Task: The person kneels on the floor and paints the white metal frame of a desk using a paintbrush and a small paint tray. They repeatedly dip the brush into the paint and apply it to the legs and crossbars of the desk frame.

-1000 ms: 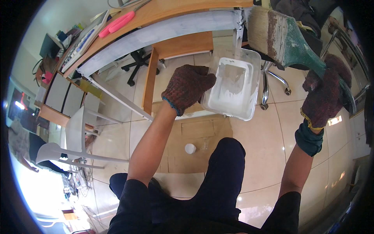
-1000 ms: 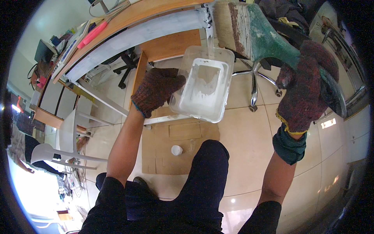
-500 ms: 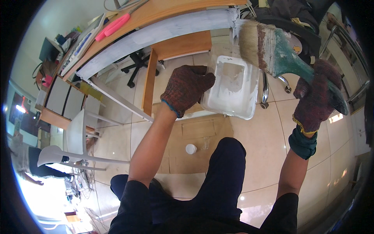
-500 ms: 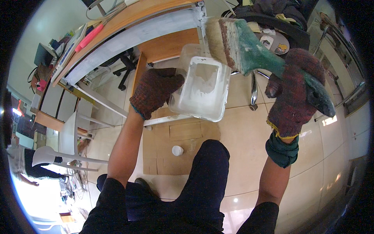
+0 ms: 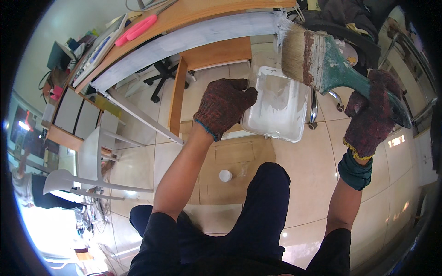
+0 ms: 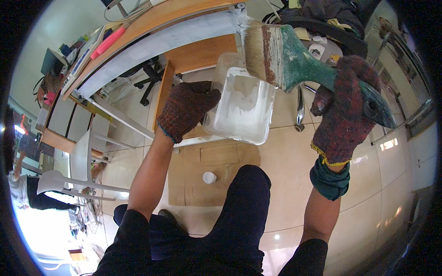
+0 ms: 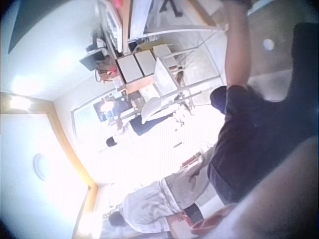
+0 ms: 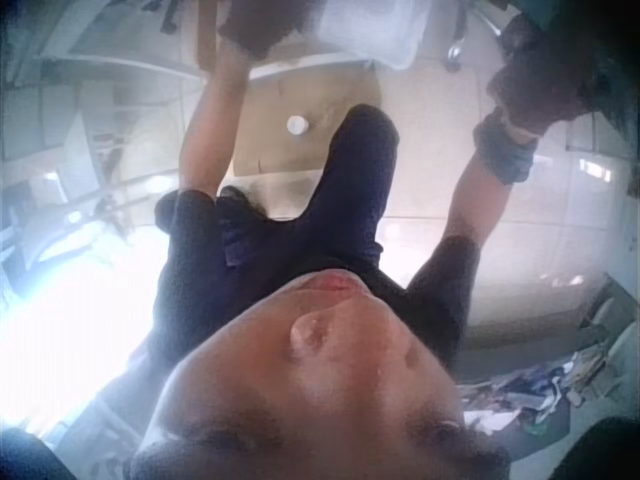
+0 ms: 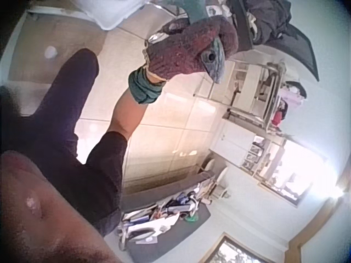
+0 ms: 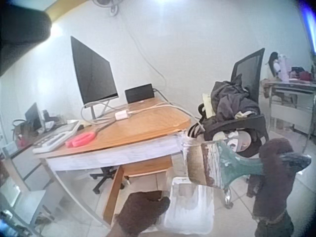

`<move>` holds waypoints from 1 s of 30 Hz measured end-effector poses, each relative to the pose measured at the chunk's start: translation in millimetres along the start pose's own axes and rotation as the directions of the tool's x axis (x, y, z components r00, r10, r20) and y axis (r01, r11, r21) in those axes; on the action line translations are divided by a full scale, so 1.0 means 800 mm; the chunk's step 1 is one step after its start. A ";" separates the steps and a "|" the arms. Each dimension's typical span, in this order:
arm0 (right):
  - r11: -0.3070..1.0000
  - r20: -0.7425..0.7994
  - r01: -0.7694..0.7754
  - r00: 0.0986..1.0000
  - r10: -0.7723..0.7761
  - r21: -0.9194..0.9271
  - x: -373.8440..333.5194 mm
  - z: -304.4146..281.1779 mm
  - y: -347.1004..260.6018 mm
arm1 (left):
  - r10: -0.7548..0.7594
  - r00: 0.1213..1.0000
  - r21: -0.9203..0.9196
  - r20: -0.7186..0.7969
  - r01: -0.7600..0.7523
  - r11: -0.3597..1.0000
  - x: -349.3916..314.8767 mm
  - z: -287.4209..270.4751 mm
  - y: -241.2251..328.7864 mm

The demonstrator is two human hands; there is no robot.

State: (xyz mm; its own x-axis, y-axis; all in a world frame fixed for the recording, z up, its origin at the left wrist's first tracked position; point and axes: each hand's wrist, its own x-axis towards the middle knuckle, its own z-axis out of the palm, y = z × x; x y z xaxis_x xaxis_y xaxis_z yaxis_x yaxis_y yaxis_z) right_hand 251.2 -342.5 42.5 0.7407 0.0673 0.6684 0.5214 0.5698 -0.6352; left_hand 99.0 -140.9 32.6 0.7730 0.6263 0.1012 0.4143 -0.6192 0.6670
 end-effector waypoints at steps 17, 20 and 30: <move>0.999 -0.116 -0.012 0.993 0.008 -0.032 -0.011 0.009 0.004 | 0.018 1.000 0.006 -0.011 -0.018 1.000 0.002 0.000 -0.003; 0.999 -0.115 -0.028 0.993 0.023 -0.042 -0.013 0.004 0.006 | -0.040 0.999 -0.058 0.035 0.042 0.997 -0.004 -0.007 0.008; 0.947 -0.025 0.238 0.968 -0.249 -0.214 -0.003 -0.006 0.020 | 0.046 0.999 0.036 -0.004 -0.045 0.998 0.000 0.000 0.001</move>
State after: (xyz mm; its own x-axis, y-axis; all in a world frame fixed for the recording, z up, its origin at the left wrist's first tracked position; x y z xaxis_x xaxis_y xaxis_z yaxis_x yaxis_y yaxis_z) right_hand 259.6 -337.5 29.2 0.5975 -0.0970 0.7959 0.7613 0.3802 -0.5252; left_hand 99.4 -141.7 32.8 0.7890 0.5995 0.1348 0.3957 -0.6635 0.6349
